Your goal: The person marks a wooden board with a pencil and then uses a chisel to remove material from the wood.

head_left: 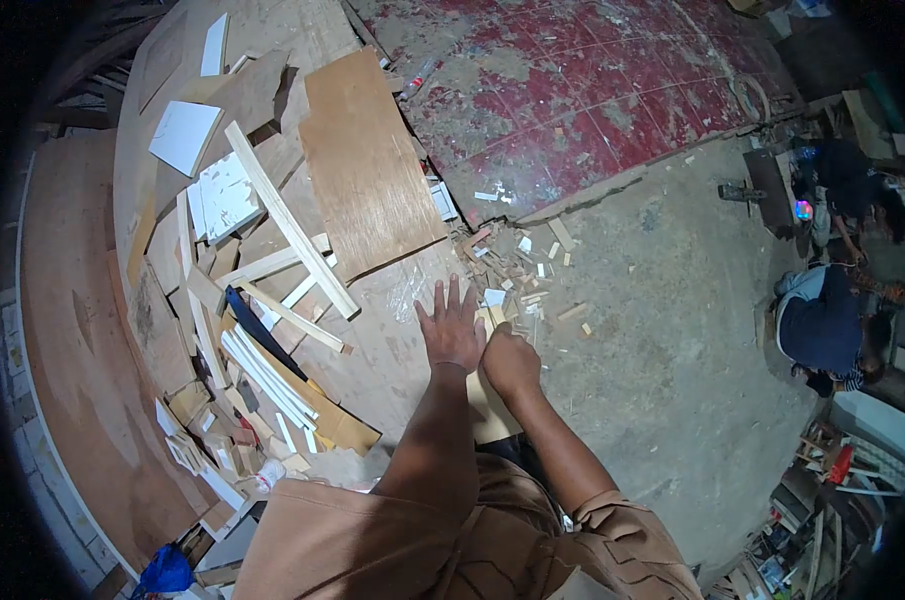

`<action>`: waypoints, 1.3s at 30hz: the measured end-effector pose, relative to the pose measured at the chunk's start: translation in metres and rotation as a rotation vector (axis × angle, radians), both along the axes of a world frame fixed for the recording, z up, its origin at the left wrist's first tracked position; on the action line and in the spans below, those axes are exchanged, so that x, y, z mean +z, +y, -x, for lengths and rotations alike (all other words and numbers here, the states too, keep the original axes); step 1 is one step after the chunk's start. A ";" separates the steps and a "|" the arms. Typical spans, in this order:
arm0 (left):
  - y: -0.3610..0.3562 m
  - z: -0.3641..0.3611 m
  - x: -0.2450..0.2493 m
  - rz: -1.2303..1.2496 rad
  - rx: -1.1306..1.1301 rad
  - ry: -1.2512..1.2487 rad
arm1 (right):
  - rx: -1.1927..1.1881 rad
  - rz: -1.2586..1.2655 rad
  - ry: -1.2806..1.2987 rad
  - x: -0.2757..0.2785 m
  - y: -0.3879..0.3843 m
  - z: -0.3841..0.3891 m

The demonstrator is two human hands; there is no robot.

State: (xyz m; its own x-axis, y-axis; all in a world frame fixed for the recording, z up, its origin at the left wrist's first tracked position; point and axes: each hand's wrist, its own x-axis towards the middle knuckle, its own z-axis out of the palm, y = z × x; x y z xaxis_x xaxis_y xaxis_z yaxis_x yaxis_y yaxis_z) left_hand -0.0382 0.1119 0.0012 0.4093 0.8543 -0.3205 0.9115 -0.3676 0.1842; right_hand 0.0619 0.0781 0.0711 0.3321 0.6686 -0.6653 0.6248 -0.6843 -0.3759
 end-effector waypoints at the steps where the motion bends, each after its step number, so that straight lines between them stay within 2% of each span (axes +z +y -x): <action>1: -0.001 0.000 -0.001 0.001 -0.001 0.001 | -0.015 0.000 0.002 0.002 0.001 0.000; 13: -0.002 0.002 -0.006 -0.041 0.000 -0.043 | -0.035 -0.038 0.011 -0.011 -0.003 0.003; 28: -0.002 0.003 -0.010 -0.061 -0.039 0.058 | -0.039 -0.064 -0.066 -0.033 -0.005 0.013; 39: -0.001 -0.006 0.003 -0.043 -0.064 0.182 | -0.031 -0.260 -0.066 -0.059 -0.022 0.013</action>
